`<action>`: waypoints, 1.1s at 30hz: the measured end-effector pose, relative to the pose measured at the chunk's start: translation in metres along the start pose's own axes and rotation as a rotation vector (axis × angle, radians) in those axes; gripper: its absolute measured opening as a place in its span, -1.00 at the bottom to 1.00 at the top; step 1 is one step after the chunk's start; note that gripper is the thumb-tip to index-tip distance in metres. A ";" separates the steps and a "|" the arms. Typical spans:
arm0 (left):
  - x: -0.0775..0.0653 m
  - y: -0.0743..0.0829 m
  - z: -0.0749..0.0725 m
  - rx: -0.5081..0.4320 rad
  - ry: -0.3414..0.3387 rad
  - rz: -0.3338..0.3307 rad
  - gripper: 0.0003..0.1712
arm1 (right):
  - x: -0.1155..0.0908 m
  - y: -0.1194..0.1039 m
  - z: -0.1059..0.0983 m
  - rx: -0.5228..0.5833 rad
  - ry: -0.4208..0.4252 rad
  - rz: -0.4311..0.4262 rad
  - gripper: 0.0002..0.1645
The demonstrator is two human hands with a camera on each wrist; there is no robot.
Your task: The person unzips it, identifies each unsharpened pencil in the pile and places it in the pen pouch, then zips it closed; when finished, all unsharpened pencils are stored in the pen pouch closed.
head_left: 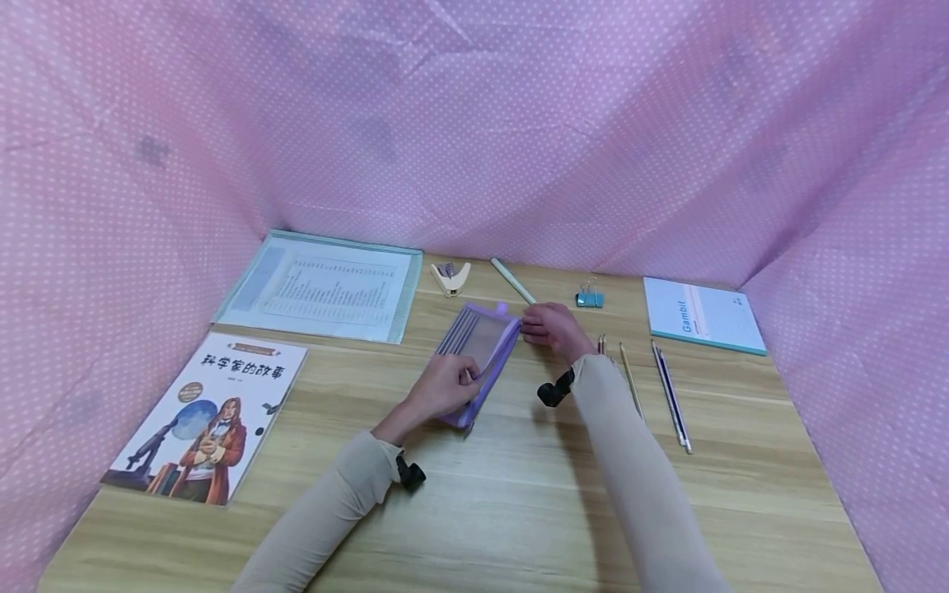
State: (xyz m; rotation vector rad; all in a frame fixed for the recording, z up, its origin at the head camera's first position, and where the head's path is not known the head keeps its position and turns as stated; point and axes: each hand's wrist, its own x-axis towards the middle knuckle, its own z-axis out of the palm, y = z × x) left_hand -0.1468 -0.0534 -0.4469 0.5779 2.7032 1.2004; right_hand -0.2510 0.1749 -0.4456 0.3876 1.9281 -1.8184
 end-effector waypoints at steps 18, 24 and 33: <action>0.001 0.000 -0.002 0.005 -0.003 -0.001 -0.94 | 0.009 -0.005 0.020 -0.087 0.076 0.007 -0.60; 0.001 0.000 -0.003 0.008 -0.007 -0.004 -0.94 | 0.010 -0.003 0.021 -0.108 0.099 0.016 -0.55; 0.001 0.000 -0.003 0.004 -0.029 -0.002 -0.91 | 0.011 0.001 0.021 -0.074 0.138 0.014 -0.60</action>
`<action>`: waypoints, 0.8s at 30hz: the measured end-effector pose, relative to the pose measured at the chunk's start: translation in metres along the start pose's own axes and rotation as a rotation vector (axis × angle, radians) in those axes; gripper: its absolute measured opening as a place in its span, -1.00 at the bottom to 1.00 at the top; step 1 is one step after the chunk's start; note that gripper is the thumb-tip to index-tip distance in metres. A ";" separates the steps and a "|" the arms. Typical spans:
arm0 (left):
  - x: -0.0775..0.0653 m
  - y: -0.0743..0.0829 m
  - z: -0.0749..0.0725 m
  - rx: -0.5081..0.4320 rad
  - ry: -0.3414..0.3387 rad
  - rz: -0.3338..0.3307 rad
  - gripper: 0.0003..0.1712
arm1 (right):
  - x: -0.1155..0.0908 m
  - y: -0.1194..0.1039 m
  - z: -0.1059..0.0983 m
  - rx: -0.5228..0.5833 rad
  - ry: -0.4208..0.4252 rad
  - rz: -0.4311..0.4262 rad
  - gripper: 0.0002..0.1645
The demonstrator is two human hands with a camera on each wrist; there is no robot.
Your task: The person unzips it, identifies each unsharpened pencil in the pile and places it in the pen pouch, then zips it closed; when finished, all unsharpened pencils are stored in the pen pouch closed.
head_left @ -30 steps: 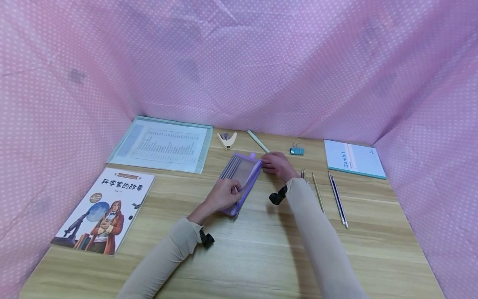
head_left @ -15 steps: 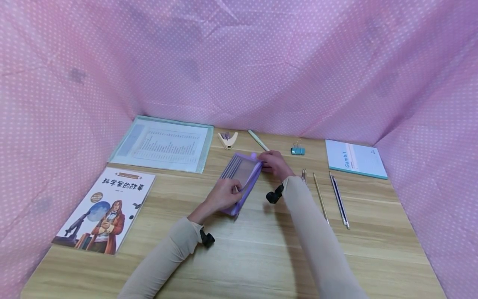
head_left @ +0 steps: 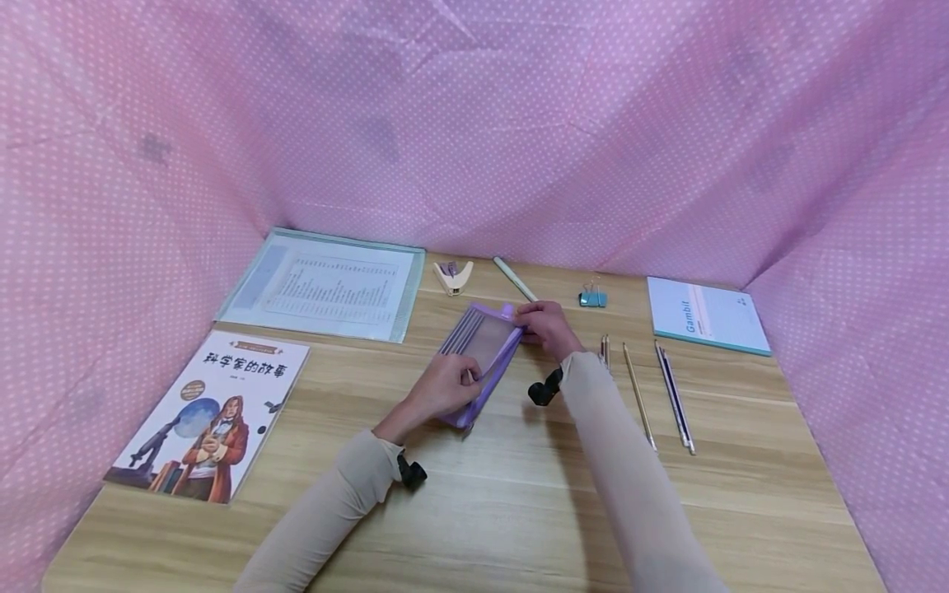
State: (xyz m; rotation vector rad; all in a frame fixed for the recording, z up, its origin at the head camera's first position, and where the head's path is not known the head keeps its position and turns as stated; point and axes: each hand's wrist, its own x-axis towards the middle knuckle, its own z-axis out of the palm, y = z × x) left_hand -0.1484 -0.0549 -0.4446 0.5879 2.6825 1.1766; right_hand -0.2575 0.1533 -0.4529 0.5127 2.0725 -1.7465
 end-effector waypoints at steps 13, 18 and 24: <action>-0.001 0.000 -0.003 0.047 -0.019 0.021 -0.93 | -0.001 0.003 -0.002 0.082 0.024 0.010 -0.73; -0.002 -0.001 -0.006 0.019 -0.020 0.018 -0.92 | 0.000 0.006 -0.003 0.107 0.030 0.023 -0.74; -0.003 -0.004 -0.013 0.011 -0.003 -0.010 -0.88 | -0.003 0.011 -0.004 0.139 0.045 0.017 -0.75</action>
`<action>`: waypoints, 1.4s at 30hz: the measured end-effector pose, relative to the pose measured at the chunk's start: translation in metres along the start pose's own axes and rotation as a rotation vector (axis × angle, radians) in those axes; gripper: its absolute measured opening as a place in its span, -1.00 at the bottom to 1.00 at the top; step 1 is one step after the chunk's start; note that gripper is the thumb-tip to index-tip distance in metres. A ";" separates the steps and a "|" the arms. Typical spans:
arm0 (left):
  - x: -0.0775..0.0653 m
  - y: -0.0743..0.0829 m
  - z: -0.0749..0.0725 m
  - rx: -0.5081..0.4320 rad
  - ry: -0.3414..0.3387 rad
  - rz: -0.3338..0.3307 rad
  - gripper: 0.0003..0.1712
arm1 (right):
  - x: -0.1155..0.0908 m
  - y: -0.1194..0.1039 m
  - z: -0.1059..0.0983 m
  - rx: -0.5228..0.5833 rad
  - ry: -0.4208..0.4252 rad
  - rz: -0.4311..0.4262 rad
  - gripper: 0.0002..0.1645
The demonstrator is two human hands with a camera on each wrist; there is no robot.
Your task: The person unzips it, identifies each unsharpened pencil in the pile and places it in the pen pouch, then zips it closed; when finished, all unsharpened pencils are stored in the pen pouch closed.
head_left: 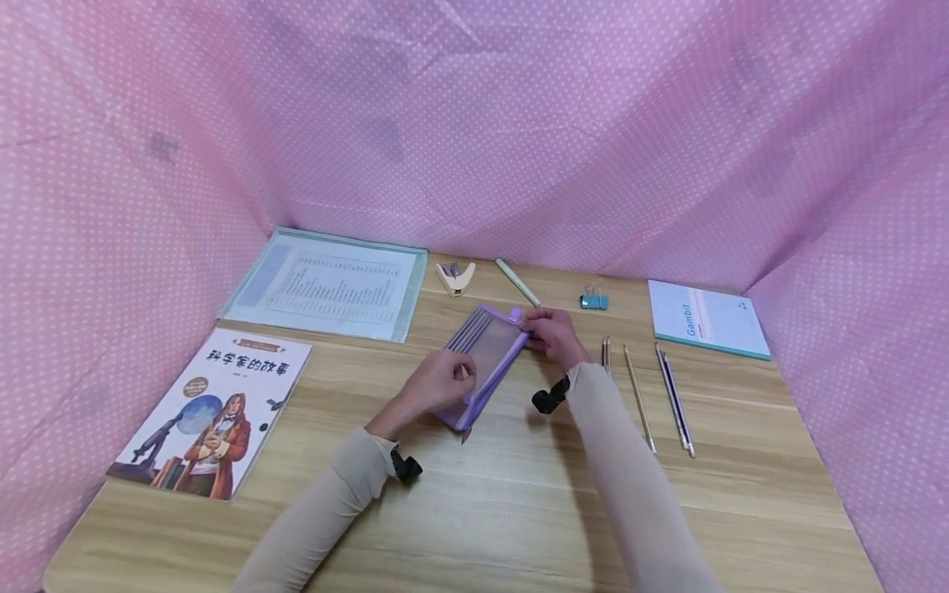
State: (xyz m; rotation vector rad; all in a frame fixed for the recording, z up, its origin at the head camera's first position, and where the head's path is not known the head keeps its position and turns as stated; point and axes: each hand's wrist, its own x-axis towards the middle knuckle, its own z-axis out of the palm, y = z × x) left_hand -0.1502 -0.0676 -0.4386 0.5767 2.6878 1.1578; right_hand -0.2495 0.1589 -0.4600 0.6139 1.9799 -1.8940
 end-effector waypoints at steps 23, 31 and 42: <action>0.000 -0.016 -0.025 -0.078 0.025 -0.046 -0.82 | -0.023 0.021 -0.030 0.231 0.119 -0.011 -0.72; -0.010 -0.027 -0.036 -0.099 0.013 -0.145 -0.79 | -0.036 0.026 -0.034 0.214 0.049 -0.026 -0.68; -0.030 -0.036 -0.041 -0.106 0.001 -0.237 -0.73 | -0.045 0.034 -0.045 0.192 0.021 -0.032 -0.65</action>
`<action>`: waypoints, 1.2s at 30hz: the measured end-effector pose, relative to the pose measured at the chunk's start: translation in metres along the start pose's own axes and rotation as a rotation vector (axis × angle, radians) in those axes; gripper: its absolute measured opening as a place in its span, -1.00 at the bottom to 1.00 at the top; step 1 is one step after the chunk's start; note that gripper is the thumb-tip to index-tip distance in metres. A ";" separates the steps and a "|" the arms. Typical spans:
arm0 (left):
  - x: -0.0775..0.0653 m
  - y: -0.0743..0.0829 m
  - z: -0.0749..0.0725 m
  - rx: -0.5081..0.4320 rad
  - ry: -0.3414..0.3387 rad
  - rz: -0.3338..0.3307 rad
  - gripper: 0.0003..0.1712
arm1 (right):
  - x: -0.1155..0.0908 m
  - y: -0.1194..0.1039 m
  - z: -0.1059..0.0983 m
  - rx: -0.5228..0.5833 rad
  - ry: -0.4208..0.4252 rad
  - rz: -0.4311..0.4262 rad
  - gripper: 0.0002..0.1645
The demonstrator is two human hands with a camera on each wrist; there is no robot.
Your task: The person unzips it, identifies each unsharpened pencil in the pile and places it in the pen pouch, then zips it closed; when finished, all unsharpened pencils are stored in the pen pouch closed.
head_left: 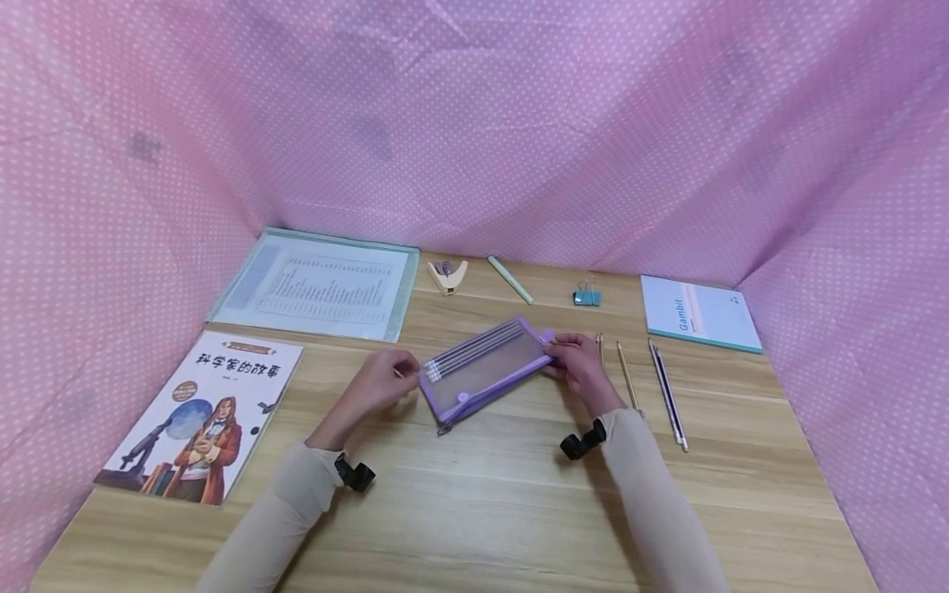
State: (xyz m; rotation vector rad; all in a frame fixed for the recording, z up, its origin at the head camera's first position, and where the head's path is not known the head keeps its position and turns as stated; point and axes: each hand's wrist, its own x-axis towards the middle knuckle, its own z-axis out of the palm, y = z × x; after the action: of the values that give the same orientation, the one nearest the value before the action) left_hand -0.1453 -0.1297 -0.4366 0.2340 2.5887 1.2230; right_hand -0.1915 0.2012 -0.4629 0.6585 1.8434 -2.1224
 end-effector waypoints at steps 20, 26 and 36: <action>-0.021 -0.007 0.010 -0.423 -0.340 -0.138 -0.50 | -0.004 0.002 -0.006 0.012 -0.012 0.009 -0.63; -0.016 -0.014 0.011 -0.461 -0.270 -0.157 -0.51 | -0.008 0.004 -0.007 -0.004 -0.033 0.024 -0.56; -0.004 -0.021 0.012 -0.617 -0.136 -0.208 -0.54 | -0.016 0.007 -0.011 -0.049 -0.063 0.028 -0.44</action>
State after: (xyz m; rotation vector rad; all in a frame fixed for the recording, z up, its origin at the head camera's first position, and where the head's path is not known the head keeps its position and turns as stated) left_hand -0.1383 -0.1353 -0.4599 -0.0741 1.9443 1.7661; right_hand -0.1722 0.2094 -0.4626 0.5958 1.8363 -2.0498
